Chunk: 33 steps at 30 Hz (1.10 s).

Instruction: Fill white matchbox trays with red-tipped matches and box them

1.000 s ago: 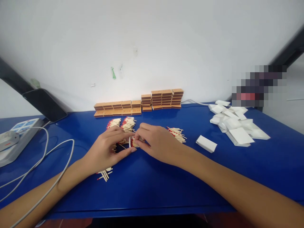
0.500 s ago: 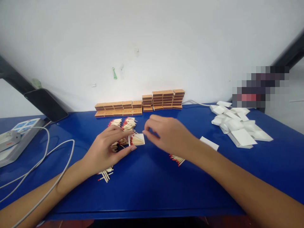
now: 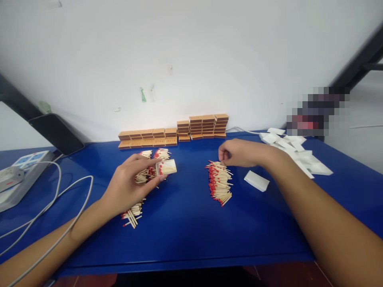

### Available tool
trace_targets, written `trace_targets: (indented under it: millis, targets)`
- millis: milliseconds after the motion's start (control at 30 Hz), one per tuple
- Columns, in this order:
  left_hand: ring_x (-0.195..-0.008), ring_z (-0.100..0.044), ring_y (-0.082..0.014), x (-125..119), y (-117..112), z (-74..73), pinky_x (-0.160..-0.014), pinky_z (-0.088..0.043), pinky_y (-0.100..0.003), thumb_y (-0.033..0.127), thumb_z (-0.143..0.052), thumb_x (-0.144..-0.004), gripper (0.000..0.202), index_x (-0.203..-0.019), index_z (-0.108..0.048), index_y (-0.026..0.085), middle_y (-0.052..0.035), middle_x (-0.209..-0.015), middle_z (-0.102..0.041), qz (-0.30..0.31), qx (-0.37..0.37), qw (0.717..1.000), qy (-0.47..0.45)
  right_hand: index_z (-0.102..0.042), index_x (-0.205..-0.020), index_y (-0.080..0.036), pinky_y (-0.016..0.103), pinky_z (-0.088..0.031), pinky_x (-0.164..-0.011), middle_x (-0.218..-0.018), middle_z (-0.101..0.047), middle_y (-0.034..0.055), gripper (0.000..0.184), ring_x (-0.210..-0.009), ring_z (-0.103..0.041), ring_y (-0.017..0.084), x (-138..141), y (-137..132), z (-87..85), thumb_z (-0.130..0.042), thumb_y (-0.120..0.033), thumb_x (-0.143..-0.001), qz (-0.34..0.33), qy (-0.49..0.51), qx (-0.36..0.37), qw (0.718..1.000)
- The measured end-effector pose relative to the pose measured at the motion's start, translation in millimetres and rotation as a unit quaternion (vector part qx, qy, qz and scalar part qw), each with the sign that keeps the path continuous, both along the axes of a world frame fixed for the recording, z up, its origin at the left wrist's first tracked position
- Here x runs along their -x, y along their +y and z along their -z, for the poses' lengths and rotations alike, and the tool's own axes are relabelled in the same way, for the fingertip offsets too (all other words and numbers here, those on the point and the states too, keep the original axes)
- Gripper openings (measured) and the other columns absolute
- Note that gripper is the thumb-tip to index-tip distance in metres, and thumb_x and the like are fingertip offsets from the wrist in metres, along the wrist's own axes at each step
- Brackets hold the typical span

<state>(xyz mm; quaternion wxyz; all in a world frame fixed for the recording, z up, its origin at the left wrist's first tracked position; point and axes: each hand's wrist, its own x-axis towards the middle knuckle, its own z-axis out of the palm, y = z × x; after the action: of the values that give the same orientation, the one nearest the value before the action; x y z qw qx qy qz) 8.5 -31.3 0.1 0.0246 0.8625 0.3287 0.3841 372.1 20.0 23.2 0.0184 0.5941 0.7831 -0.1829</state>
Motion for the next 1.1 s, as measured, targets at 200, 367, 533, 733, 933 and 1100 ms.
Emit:
trace_targets:
  millis: [200,367,533,733,933,1100]
  targets:
    - [-0.095,-0.065,-0.0258,0.3,-0.6,-0.5,-0.084,-0.059,-0.042,0.032,-0.079,-0.093,0.039,-0.128,-0.074,0.013,-0.0105,-0.099,-0.078,0.016,0.009,1.000,0.015,-0.071,-0.085,-0.022,0.032,-0.044,-0.062,-0.081,-0.075,0.0054,0.011,-0.070,-0.063,0.020,4.0,-2.5,-0.1,-0.064,-0.028,-0.080,-0.007,-0.005,0.020,1.000]
    - [-0.095,-0.065,-0.0262,0.9,0.2,0.2,-0.084,-0.059,-0.043,0.030,-0.079,-0.093,0.040,-0.128,-0.073,0.012,-0.0110,-0.099,-0.079,0.022,0.004,1.000,0.014,-0.070,-0.086,-0.023,0.032,-0.041,-0.061,-0.079,-0.073,0.0043,0.012,-0.068,-0.061,0.020,0.7,-2.6,-1.1,-0.065,-0.032,-0.081,-0.007,0.004,0.007,1.000]
    - [-0.097,-0.066,-0.0264,1.2,1.3,2.8,-0.086,-0.059,-0.045,0.030,-0.079,-0.093,0.040,-0.129,-0.073,0.014,-0.0112,-0.107,-0.080,0.035,0.004,0.999,0.015,-0.069,-0.087,-0.023,0.033,-0.042,-0.063,-0.082,-0.074,0.0049,0.012,-0.070,-0.062,0.020,7.4,-6.6,-4.3,-0.063,-0.033,-0.084,-0.011,0.016,0.012,1.000]
    - [-0.095,-0.066,-0.0264,0.4,0.9,2.2,-0.086,-0.059,-0.045,0.032,-0.077,-0.094,0.038,-0.128,-0.073,0.015,-0.0110,-0.105,-0.080,0.040,0.015,0.999,0.026,-0.069,-0.089,-0.023,0.033,-0.043,-0.063,-0.084,-0.074,0.0053,0.018,-0.072,-0.061,0.020,19.1,-13.4,-8.8,-0.064,-0.040,-0.086,-0.021,0.054,0.025,0.998]
    - [-0.094,-0.065,-0.0264,1.1,0.3,1.7,-0.085,-0.059,-0.045,0.033,-0.076,-0.095,0.038,-0.128,-0.074,0.013,-0.0112,-0.101,-0.079,0.041,0.014,0.998,0.039,-0.071,-0.088,-0.023,0.034,-0.042,-0.062,-0.081,-0.073,0.0053,0.023,-0.070,-0.060,0.020,18.6,-13.8,-10.0,-0.065,-0.045,-0.087,-0.024,0.062,0.023,0.997]
    - [-0.094,-0.066,-0.0267,1.1,0.3,1.5,-0.086,-0.058,-0.045,0.032,-0.076,-0.096,0.038,-0.128,-0.073,0.013,-0.0114,-0.103,-0.080,0.046,0.002,0.998,0.042,-0.071,-0.090,-0.022,0.033,-0.041,-0.063,-0.081,-0.071,0.0048,0.029,-0.070,-0.058,0.019,22.5,-14.5,-12.4,-0.066,-0.050,-0.089,-0.041,0.106,0.018,0.993]
